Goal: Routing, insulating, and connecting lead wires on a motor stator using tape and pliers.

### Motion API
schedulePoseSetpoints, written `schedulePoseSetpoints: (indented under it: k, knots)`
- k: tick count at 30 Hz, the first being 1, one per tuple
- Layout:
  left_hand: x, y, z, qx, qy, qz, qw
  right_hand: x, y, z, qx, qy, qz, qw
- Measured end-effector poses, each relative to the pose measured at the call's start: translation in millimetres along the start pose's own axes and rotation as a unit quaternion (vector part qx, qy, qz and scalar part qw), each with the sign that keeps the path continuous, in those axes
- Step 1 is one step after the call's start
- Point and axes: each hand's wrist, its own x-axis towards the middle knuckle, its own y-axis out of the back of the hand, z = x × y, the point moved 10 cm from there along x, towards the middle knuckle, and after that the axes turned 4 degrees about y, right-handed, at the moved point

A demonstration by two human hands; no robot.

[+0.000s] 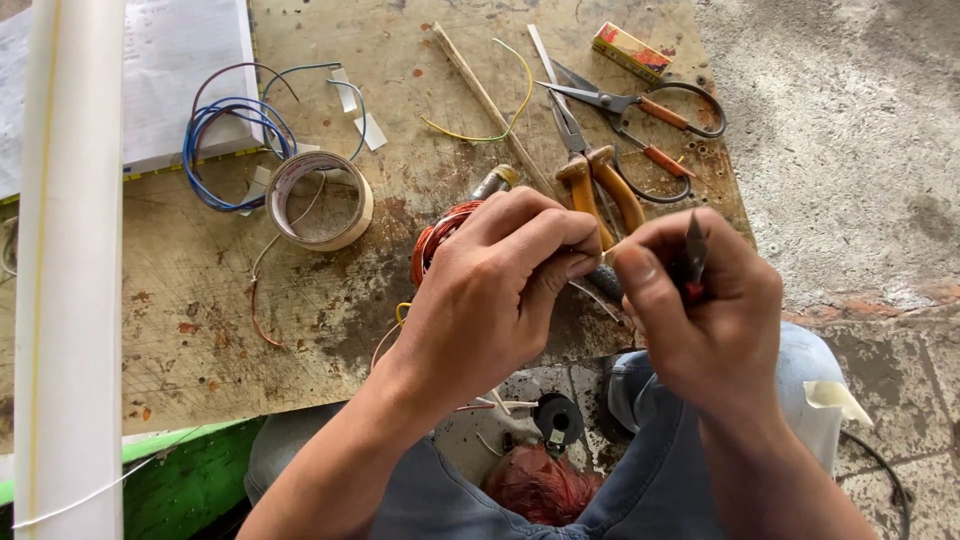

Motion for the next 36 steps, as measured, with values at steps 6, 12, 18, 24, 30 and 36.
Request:
schedulePoseSetpoints:
  k: [6, 12, 18, 24, 30, 36]
  knots:
    - [-0.4, 1.1, 0.6, 0.000, -0.002, 0.006, 1.000, -3.4, -3.6, 19.2, 0.166, -0.101, 0.001, 0.981]
    - [-1.2, 3.5, 0.0, -0.014, -0.001, 0.009, 1.000, -13.4, -21.5, 11.1, 0.155, -0.033, -0.117, 0.980]
    - [-0.6, 2.3, 0.3, -0.012, 0.002, -0.001, 1.000, -15.0, -24.9, 18.2, 0.201, -0.057, -0.117, 0.971]
    - [-1.1, 7.9, 2.3, -0.019, -0.011, 0.013, 1.000, -1.2, 8.9, 20.8, 0.237, -0.082, -0.016, 0.968]
    - [-4.3, 27.2, -12.9, -0.027, 0.028, 0.082, 0.996, 58.7, 21.8, 11.1, 0.010, -0.159, -0.010, 0.987]
    - [-6.6, 53.3, -16.9, -0.059, 0.027, 0.145, 0.987, 108.5, -22.5, 52.4, -0.178, -0.226, -0.131, 0.949]
